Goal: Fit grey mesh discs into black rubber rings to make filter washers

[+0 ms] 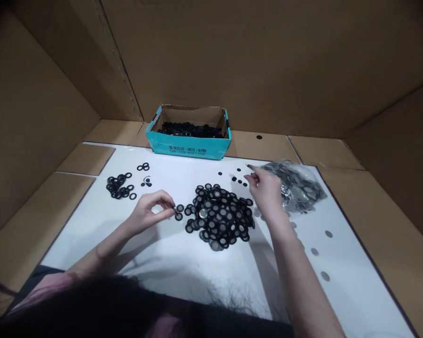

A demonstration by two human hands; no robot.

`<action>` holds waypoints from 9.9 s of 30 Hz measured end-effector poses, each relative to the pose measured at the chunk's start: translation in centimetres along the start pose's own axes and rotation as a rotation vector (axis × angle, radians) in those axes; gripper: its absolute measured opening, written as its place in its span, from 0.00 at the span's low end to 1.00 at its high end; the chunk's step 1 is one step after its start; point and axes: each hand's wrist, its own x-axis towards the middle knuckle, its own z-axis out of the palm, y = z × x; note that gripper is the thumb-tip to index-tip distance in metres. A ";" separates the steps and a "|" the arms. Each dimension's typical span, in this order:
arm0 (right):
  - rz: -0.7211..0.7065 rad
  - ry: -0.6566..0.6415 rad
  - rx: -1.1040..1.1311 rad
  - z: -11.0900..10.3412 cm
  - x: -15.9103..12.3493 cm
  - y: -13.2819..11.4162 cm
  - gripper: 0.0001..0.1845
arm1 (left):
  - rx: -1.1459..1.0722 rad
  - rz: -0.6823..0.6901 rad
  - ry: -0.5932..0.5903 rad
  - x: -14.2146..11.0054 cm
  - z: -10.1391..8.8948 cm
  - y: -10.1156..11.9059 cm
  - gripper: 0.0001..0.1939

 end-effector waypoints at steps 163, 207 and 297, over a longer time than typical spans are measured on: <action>-0.360 -0.393 0.607 3.0 -9.7 -12.0 0.12 | -0.209 -0.404 -0.364 0.4 -0.4 1.6 0.13; -0.431 -0.468 0.590 2.9 -8.8 -11.3 0.10 | -0.109 -0.297 -0.273 0.0 0.3 1.4 0.09; -0.082 -0.281 0.511 0.4 -8.4 -10.2 0.16 | 0.617 0.341 0.245 -0.4 -4.5 0.8 0.11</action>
